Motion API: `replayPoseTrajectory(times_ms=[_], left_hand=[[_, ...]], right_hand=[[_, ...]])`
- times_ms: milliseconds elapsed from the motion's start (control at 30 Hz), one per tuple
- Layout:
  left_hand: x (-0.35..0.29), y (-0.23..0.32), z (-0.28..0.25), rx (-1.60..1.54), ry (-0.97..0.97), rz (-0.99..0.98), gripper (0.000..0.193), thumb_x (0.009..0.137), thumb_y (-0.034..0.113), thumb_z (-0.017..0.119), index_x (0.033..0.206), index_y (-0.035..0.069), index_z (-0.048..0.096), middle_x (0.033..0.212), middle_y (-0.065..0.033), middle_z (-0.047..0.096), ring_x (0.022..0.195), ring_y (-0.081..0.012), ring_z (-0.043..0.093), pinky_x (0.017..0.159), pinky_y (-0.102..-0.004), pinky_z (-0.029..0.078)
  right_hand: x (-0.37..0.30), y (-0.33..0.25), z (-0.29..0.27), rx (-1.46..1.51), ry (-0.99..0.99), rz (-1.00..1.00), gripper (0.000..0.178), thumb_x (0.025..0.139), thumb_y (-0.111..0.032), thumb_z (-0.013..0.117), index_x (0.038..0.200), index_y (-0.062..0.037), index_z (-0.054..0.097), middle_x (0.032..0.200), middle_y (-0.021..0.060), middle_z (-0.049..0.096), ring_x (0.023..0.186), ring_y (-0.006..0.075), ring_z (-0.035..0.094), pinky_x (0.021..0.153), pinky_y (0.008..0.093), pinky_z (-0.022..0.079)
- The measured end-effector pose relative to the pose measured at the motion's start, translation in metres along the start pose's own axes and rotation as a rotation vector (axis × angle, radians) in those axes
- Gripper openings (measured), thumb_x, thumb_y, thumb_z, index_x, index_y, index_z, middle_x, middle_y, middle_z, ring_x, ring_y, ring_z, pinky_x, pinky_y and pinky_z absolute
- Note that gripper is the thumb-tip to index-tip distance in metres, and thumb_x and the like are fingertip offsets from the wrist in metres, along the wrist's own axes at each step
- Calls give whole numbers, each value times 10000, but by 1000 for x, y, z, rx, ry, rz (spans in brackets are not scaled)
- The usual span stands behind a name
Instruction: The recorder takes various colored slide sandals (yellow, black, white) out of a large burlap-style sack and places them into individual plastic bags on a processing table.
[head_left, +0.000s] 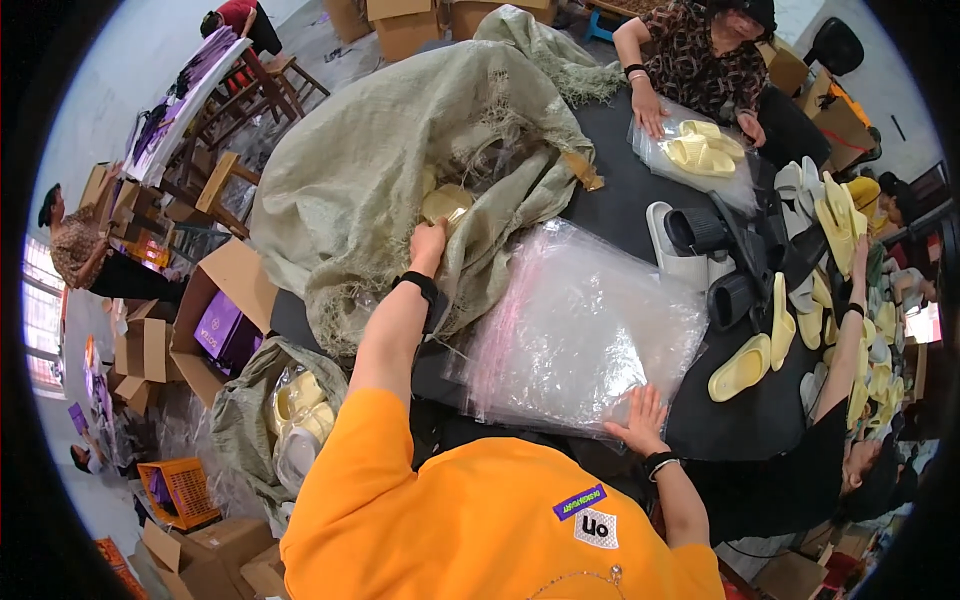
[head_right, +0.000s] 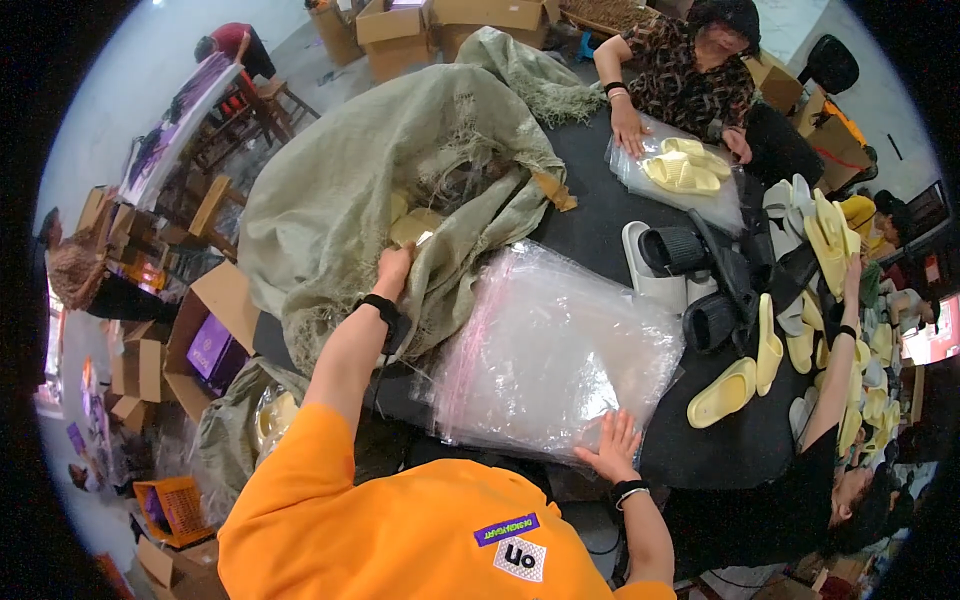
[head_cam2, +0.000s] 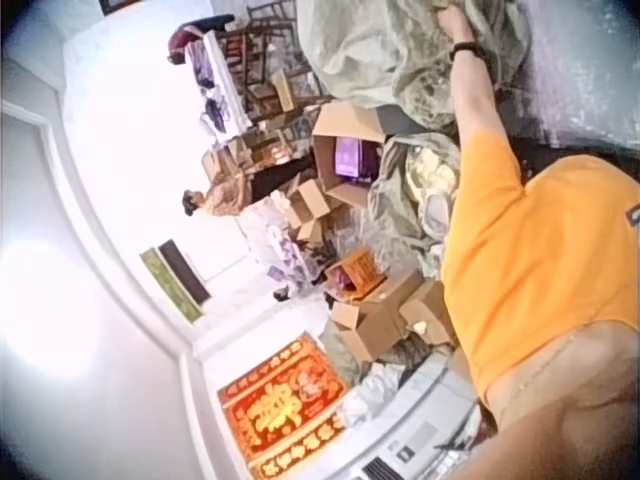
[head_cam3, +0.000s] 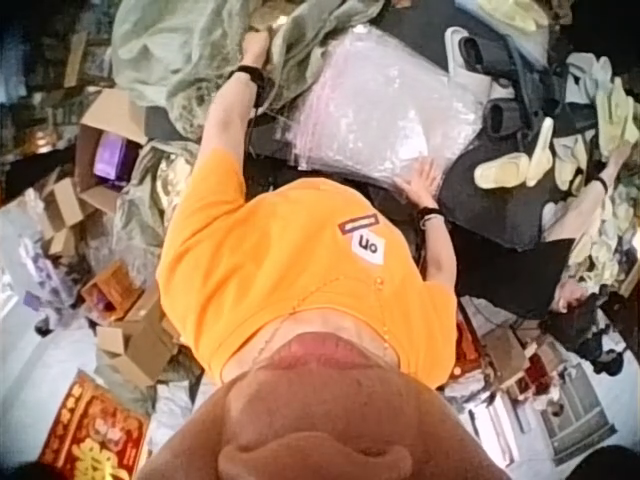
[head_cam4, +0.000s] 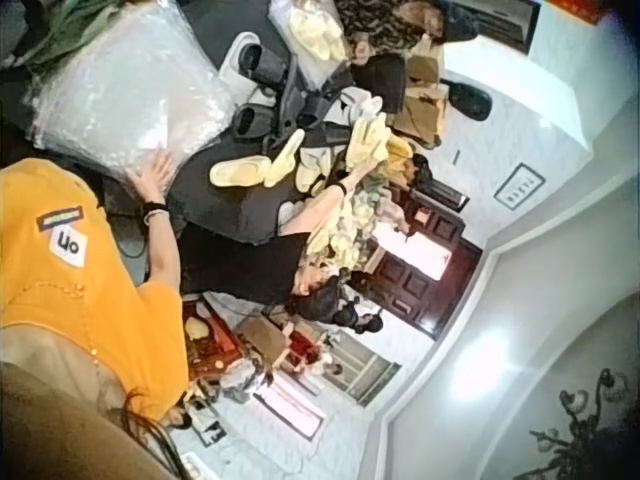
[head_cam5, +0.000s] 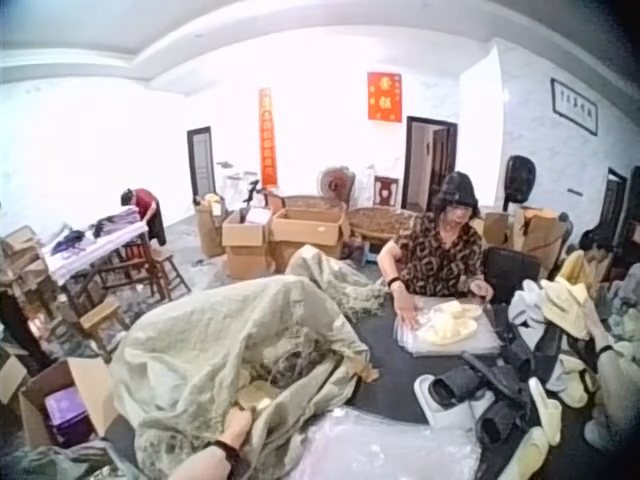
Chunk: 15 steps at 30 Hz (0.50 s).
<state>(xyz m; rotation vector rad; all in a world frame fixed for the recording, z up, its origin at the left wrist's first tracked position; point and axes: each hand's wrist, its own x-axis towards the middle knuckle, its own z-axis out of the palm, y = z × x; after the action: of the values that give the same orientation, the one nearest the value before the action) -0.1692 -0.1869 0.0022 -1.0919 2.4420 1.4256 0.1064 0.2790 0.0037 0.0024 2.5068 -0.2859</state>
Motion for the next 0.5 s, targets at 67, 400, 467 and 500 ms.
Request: replayPoseTrajectory(times_ms=[67, 400, 467, 500], left_hand=[[18, -10, -7, -79, 36, 77, 431, 757, 345, 577, 972, -29, 570, 968, -209, 579, 917, -300, 556, 768, -388, 413], [-80, 75, -100, -739, -355, 346, 111, 791, 146, 556, 727, 56, 560, 542, 15, 493, 485, -65, 454, 467, -217, 360], [-144, 112, -101, -809, -447, 352, 106, 789, 132, 553, 764, 33, 580, 645, 2, 546, 591, -68, 508, 535, -210, 392], [-169, 121, -100, -804, -472, 352, 106, 789, 132, 553, 764, 33, 580, 645, 2, 546, 591, -68, 508, 535, -210, 392]], right_hand=[[3, 1, 2, -43, 8, -24, 1064, 689, -639, 520, 1364, -40, -45, 1400, 235, -108, 1289, 382, -146, 993, 551, -75], [-2, 5, 5, -20, 56, -8, 1051, 693, -625, 529, 1365, -41, -28, 1405, 225, -98, 1295, 373, -132, 995, 563, -51], [-2, 6, 5, -19, 50, -17, 1038, 694, -619, 535, 1367, -41, -3, 1409, 221, -81, 1297, 371, -123, 995, 564, -51], [-3, 6, 6, -4, 50, -11, 1023, 694, -613, 539, 1369, -46, 20, 1410, 223, -69, 1298, 375, -112, 997, 560, -56]])
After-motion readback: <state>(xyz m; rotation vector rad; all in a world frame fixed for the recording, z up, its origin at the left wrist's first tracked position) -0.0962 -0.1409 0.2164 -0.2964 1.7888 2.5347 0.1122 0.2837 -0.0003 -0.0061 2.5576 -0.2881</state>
